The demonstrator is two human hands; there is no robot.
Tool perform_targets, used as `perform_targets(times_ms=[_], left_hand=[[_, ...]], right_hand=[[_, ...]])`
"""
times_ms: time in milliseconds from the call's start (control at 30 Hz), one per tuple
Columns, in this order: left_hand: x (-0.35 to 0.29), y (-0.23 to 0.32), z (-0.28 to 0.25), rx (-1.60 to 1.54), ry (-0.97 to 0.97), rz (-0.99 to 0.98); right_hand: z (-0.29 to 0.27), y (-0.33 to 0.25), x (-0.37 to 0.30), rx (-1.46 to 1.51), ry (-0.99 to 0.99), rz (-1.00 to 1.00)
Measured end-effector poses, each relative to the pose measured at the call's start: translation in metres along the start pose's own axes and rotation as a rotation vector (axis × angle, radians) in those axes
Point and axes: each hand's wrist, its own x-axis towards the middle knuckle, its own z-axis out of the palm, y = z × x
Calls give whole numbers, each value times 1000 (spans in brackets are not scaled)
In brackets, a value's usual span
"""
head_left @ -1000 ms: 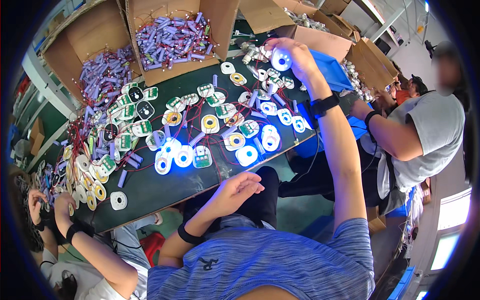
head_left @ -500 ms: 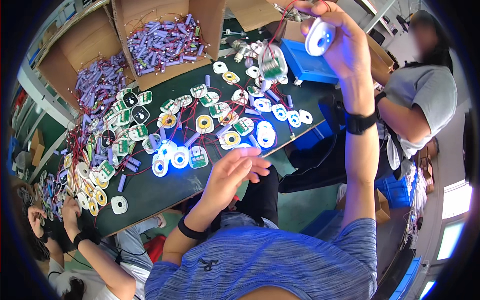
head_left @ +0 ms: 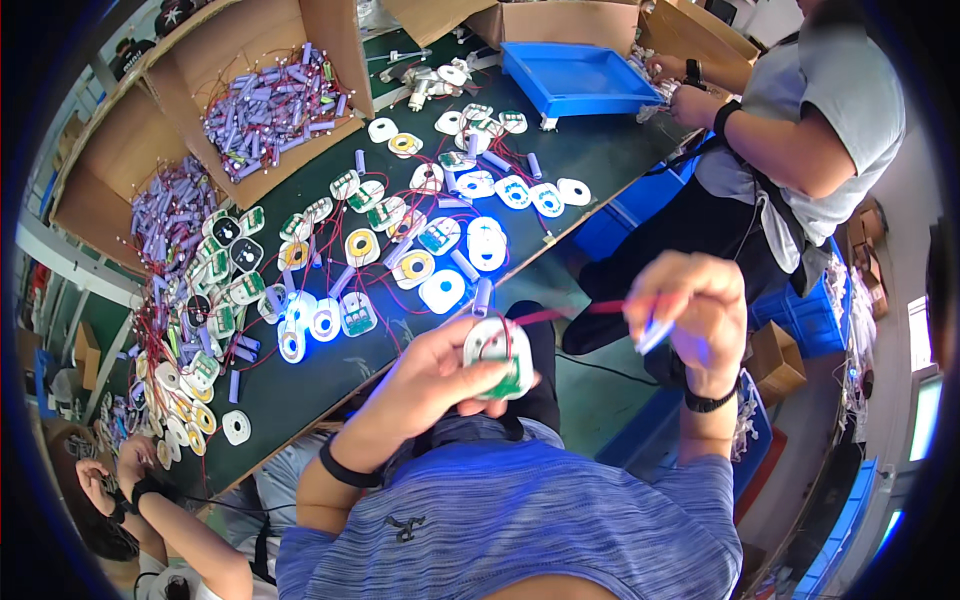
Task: Assembling small electronic components including motors, circuit boards, and wires.
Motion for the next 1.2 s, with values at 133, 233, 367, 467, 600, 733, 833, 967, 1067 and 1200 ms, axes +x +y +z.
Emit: perform_targets(times_ms=[133, 233, 367, 467, 600, 733, 833, 967, 1067, 1200], left_hand=[[-10, 4, -10, 812, 155, 119], [-11, 14, -4, 1014, 333, 127], [-6, 10, 8, 1034, 332, 335], [-5, 3, 19, 544, 235, 225], [-4, -17, -4, 218, 160, 309], [-3, -17, -21, 57, 203, 318], [1, -12, -31, -115, 267, 312], [-6, 3, -45, -197, 153, 263], [-17, 4, -62, -253, 60, 339], [-27, 6, -76, -206, 97, 277]], right_hand=[[-23, -8, -42, -307, -264, 287], [-27, 18, -62, -428, -383, 336], [-21, 55, -72, -422, -486, 488], [-14, 87, -65, -432, -638, 490], [-19, 92, -22, -606, -939, 249], [-42, 97, 69, -534, -752, 443], [-46, 138, 160, -587, -431, 364], [-68, 213, 272, -955, -84, 249], [-74, 263, 346, -831, 184, 352], [-77, 311, 392, -1186, 372, 156]])
